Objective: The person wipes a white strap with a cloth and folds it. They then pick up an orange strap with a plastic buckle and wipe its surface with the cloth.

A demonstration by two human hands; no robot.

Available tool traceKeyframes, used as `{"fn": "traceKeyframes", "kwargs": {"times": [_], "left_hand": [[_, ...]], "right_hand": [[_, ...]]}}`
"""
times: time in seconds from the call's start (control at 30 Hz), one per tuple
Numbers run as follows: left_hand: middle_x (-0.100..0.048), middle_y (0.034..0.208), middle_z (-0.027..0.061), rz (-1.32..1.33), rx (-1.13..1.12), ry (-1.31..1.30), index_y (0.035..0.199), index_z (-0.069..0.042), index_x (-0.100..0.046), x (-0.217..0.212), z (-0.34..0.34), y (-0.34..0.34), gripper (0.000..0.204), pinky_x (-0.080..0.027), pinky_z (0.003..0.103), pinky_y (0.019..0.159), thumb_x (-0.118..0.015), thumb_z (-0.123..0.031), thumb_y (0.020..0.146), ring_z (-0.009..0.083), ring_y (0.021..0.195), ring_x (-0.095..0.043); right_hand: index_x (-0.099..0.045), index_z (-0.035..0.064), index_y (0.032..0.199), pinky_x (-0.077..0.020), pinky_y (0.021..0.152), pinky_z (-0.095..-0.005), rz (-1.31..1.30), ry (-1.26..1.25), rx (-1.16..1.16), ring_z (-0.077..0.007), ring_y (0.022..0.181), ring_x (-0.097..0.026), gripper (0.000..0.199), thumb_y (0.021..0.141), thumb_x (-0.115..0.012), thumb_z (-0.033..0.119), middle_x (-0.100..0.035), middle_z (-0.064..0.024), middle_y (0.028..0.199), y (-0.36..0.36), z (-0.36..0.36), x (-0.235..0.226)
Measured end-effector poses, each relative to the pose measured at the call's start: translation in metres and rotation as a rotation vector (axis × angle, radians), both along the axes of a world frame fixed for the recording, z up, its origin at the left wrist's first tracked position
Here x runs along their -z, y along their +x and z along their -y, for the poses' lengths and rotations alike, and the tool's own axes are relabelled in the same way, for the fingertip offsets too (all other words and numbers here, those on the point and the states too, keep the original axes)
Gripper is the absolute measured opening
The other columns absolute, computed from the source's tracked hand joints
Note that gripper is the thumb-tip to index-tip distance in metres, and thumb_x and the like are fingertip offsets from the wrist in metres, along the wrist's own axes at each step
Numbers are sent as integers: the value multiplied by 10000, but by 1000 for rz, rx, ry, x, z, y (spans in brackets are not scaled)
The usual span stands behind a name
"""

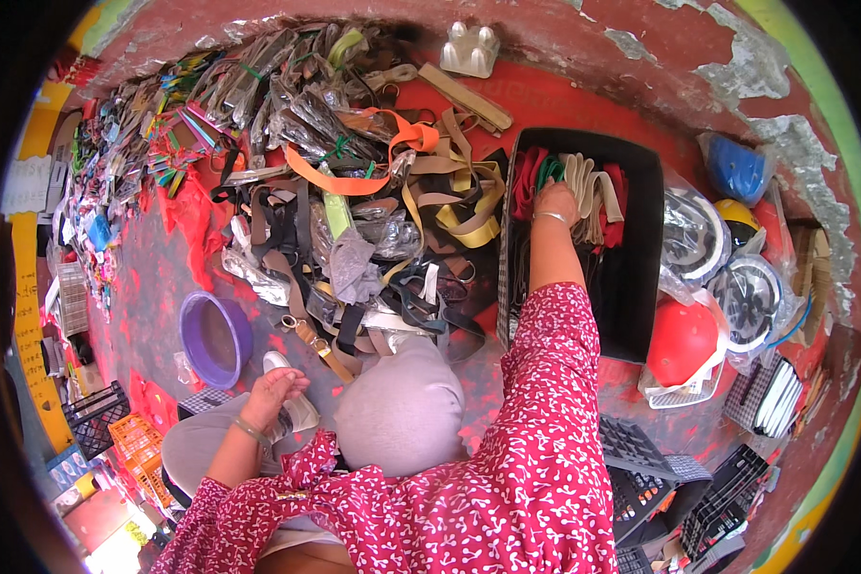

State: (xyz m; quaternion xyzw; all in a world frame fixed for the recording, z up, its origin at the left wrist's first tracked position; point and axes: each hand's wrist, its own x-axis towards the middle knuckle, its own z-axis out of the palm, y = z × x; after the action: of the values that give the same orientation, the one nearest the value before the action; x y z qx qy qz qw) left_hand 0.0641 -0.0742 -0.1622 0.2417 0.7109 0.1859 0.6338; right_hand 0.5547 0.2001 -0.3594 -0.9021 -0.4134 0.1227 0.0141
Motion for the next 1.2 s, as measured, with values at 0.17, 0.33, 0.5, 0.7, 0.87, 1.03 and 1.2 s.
{"fn": "traceKeyframes", "kwargs": {"times": [0.17, 0.33, 0.5, 0.7, 0.87, 1.03, 1.2], "left_hand": [[-632, 923, 68, 7, 27, -20, 997, -22, -578, 1, 5, 1, 206, -456, 235, 754, -476, -174, 904, 122, 857, -595], [-629, 921, 53, 13, 46, -28, 996, -29, -580, -4, 2, 0, 207, -446, 235, 755, -484, -186, 901, 112, 862, -588], [-632, 916, 53, 18, 39, -27, 996, -27, -582, -7, -1, 9, 207, -450, 234, 747, -486, -184, 901, 112, 846, -591], [-638, 900, 56, 6, 43, -26, 984, -23, -591, -7, -5, 7, 186, -458, 226, 732, -494, -155, 897, 113, 834, -597], [-637, 905, 62, -20, -5, -44, 990, -17, -588, -9, 4, 3, 190, -462, 222, 729, -495, -155, 898, 116, 825, -600], [-639, 918, 76, -48, 25, -53, 998, -10, -581, -11, 1, 6, 200, -468, 228, 735, -486, -157, 902, 123, 827, -603], [-643, 928, 99, -39, 49, -45, 1003, 4, -572, -14, -10, 17, 210, -477, 241, 744, -470, -152, 908, 141, 832, -609]], "right_hand": [[-643, 47, 931, -474, 794, -392, 26, 32, 20, -282, 978, -587, 245, 846, -492, 220, -623, -156, 999, -20, 4, -26], [-651, 44, 922, -476, 801, -396, -50, 35, 61, -301, 989, -580, 235, 827, -492, 190, -621, -156, 1007, 10, -19, 19], [-638, 45, 975, -476, 811, -412, 4, -44, -108, -319, 1018, -558, 266, 808, -489, 188, -595, -147, 1078, 17, -26, 12], [-566, 125, 1133, -438, 871, -399, 168, 198, -11, -300, 1094, -507, 376, 803, -536, 302, -559, -129, 1127, 106, -14, 25], [-502, 139, 1207, -408, 922, -400, -96, -43, 169, -320, 1090, -511, 482, 767, -551, 330, -561, -146, 1143, 118, -3, 17], [-667, 89, 943, -457, 858, -360, -19, -283, -110, -255, 1023, -571, 321, 791, -484, 304, -610, -115, 1067, 122, -25, 41], [-657, 65, 940, -460, 829, -395, -90, -3, -180, -312, 982, -574, 343, 800, -425, 276, -607, -157, 1033, 121, -34, 70]]}}
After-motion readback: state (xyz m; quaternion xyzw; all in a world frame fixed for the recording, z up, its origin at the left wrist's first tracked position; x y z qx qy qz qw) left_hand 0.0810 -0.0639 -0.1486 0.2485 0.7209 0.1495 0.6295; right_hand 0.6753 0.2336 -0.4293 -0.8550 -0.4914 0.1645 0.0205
